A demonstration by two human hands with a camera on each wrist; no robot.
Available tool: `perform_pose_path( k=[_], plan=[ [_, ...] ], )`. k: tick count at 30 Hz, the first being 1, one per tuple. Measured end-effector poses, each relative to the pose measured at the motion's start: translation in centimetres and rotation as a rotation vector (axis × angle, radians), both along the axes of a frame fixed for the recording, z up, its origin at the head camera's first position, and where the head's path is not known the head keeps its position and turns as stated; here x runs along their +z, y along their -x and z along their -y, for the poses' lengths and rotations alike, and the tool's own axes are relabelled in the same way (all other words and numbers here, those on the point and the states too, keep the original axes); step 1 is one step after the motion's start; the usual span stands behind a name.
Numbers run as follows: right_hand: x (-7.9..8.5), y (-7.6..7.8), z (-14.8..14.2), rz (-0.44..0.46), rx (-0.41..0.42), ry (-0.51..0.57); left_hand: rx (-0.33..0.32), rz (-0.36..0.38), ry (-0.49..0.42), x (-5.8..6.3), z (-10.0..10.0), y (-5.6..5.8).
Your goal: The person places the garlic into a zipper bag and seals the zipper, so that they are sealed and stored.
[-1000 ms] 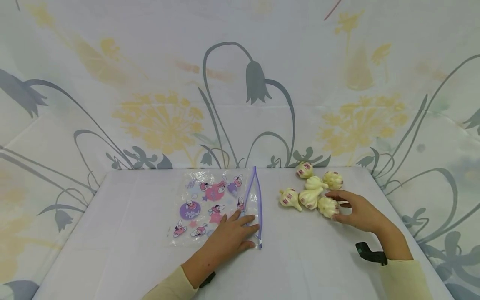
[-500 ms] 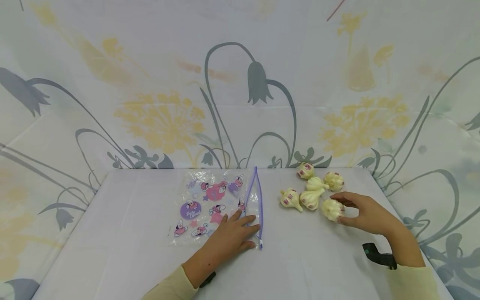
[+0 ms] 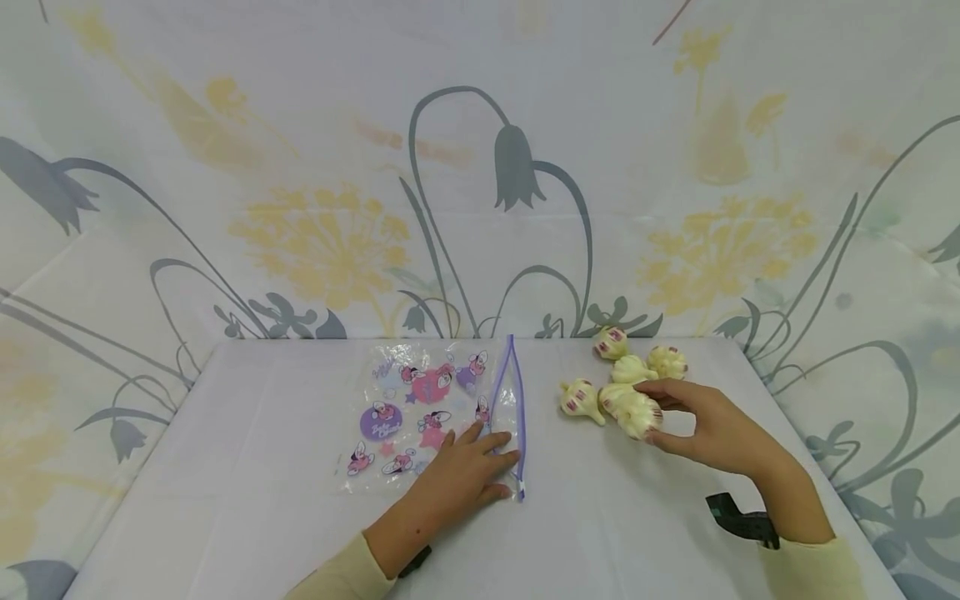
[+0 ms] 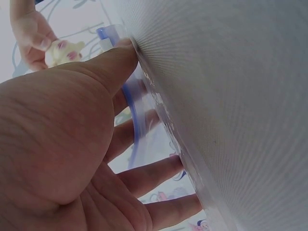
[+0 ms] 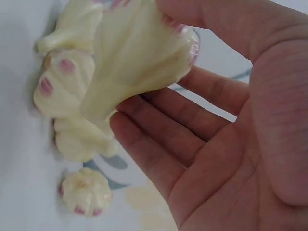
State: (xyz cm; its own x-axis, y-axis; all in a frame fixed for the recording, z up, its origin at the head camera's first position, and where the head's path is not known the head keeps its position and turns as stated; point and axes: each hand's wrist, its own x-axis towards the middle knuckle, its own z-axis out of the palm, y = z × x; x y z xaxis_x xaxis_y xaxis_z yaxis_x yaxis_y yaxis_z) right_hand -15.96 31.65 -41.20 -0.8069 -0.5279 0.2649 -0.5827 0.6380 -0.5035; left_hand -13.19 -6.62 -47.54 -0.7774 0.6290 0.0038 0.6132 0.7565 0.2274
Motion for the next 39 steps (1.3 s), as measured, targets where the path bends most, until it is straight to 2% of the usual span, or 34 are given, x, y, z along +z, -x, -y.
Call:
perform_pose_path(
  k=[7, 13, 24, 32, 39],
  plan=[
    [-0.3, 0.2, 2.1, 0.044, 0.037, 0.079, 0.0, 0.002, 0.002, 0.0, -0.1, 0.0],
    [-0.8, 0.4, 4.2, 0.031, 0.058, 0.103, -0.004, 0.003, 0.004, -0.1, -0.1, 0.0],
    [-1.5, 1.1, 7.7, 0.025, 0.09, 0.105, 0.003, 0.016, 0.004, -0.2, -0.2, 0.0],
    [-1.9, 1.8, 9.9, 0.067, 0.142, 0.125, -0.006, -0.006, -0.013, -0.2, 0.0, 0.1],
    [-2.3, 2.4, 11.4, 0.053, 0.167, 0.101, -0.015, -0.036, -0.006, -0.2, -0.1, 0.1]
  ],
)
